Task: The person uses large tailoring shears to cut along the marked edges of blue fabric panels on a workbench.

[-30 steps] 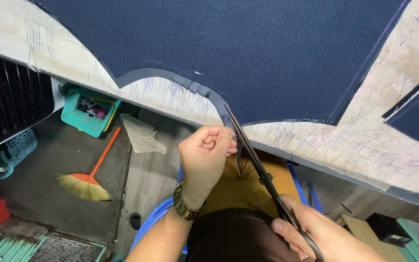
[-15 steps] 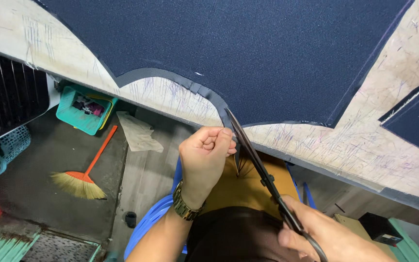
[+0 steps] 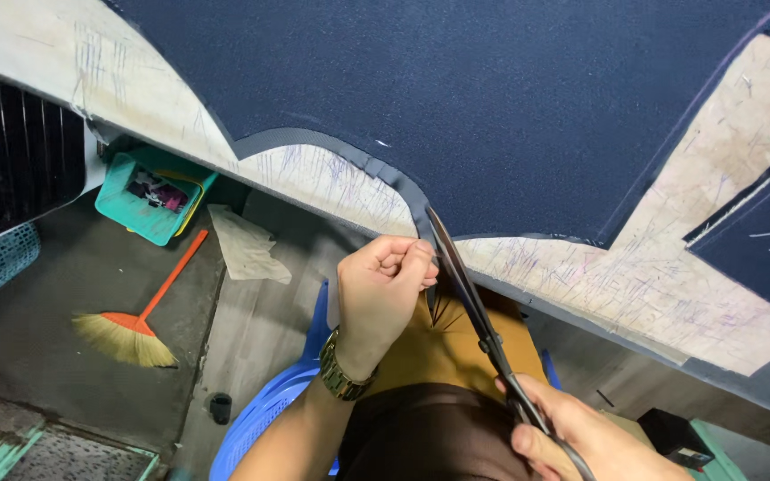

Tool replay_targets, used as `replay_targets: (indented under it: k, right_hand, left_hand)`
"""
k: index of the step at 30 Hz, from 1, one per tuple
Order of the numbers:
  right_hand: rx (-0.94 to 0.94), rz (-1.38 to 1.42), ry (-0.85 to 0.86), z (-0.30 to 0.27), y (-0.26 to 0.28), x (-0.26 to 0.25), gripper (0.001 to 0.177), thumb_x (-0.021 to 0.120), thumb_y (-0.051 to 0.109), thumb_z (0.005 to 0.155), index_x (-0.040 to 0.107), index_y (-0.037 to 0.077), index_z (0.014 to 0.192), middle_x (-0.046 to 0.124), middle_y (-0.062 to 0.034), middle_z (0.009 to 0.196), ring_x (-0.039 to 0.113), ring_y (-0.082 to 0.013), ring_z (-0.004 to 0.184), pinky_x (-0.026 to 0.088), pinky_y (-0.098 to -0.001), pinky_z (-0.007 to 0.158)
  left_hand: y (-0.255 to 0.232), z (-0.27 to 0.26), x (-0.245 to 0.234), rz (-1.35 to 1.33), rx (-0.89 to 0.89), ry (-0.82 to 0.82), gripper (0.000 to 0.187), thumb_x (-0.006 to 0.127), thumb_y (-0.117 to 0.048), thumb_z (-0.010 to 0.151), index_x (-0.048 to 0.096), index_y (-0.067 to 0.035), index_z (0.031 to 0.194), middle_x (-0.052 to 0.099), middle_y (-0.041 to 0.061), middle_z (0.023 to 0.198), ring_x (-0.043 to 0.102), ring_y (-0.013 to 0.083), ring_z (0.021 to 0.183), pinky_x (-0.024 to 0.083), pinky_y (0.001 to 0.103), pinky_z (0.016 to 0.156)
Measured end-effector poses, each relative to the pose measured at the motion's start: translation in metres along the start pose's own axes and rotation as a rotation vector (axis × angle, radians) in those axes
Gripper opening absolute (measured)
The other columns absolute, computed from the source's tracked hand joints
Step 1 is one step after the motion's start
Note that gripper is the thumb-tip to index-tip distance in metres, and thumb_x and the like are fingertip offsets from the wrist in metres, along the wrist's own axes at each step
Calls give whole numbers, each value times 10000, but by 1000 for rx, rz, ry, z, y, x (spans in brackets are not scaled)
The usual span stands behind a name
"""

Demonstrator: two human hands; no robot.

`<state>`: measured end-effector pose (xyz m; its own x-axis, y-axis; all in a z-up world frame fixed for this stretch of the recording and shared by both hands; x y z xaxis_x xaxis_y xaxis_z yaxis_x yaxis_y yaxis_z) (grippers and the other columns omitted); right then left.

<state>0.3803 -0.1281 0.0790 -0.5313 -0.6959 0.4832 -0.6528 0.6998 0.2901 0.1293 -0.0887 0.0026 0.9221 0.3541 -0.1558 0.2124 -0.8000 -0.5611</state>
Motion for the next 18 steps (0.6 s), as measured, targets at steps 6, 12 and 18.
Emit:
replay_targets:
  k: [6, 12, 18]
  right_hand:
    - [47, 63, -56, 6, 12, -17, 621, 585, 546, 874, 598, 222, 1403, 553, -12, 637, 517, -82, 499, 436, -250, 447]
    - [-33, -44, -59, 15, 1, -29, 540, 556, 595, 880, 644, 162, 1190, 534, 15, 505, 487, -80, 457, 471, -255, 506]
    - [83, -307, -104, 1, 48, -36, 435, 517, 581, 913, 690, 387, 1262, 755, 141, 947, 669, -18, 765, 563, -193, 767]
  left_hand:
    - [-11, -5, -1, 132, 42, -15, 152, 701, -149, 882, 764, -25, 821, 770, 65, 663, 768, 127, 616, 655, 224, 629]
    - [-2, -3, 0, 156, 165, -24, 145, 706, -145, 892, 745, -35, 806, 765, 69, 644, 761, 106, 601, 624, 198, 602]
    - [-7, -5, -1, 227, 278, -52, 138, 708, -132, 888, 749, -56, 779, 764, 51, 624, 753, 87, 578, 589, 183, 572]
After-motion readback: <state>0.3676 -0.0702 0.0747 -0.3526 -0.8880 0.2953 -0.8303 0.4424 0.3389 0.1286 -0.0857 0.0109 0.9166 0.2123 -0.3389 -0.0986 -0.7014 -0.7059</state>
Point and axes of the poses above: each hand's wrist, its own z-axis towards the middle knuckle, its own x-axis out of the palm, y = z × x, the point moved 2 cm from there along z, towards the middle knuckle
